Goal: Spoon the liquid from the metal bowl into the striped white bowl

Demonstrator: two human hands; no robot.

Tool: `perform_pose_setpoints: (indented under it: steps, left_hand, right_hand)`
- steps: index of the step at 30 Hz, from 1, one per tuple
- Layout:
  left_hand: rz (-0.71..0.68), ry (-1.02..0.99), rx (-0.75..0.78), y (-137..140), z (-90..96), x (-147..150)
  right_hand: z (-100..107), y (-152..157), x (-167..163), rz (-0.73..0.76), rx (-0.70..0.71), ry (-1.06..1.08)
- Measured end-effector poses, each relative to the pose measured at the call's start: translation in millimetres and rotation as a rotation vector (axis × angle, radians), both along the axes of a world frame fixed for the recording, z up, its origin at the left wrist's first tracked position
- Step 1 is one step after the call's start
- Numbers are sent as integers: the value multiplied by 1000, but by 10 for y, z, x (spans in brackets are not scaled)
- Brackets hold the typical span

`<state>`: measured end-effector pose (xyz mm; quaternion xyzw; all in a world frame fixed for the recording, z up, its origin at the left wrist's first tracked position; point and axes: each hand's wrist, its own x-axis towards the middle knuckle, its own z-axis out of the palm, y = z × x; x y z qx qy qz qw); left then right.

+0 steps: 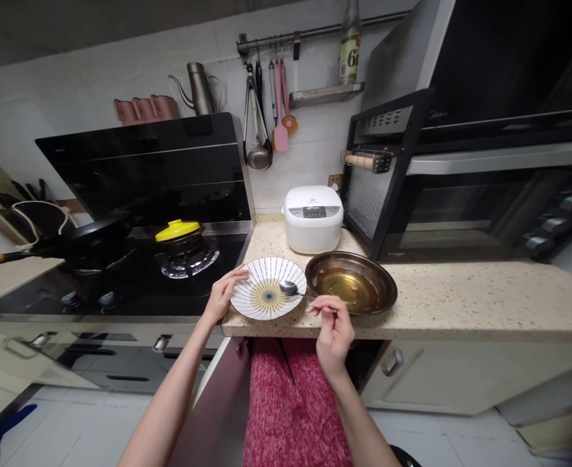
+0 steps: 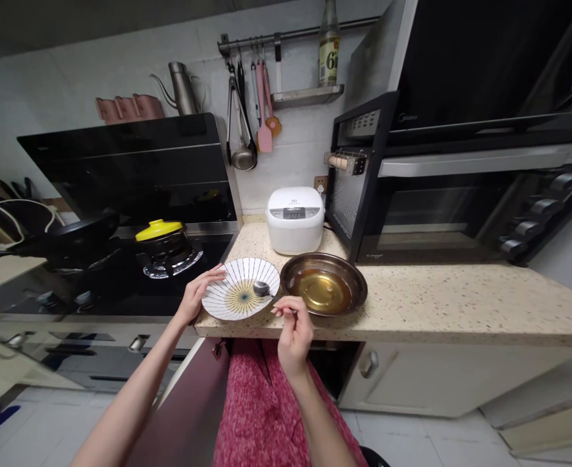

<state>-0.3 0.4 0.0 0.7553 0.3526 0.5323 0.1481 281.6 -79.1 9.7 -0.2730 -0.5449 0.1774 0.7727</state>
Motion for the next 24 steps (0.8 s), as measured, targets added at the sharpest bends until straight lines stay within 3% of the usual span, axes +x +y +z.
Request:
perform_pose_setpoints:
  steps: [7,24]
  left_hand:
    - [-2,7,2,2,1,-1]
    - [11,8,-27,-29,25,19]
  right_hand:
    - [-149,46,-184,116,-92,-58]
    - [-187,76,-199,81,-157,-62]
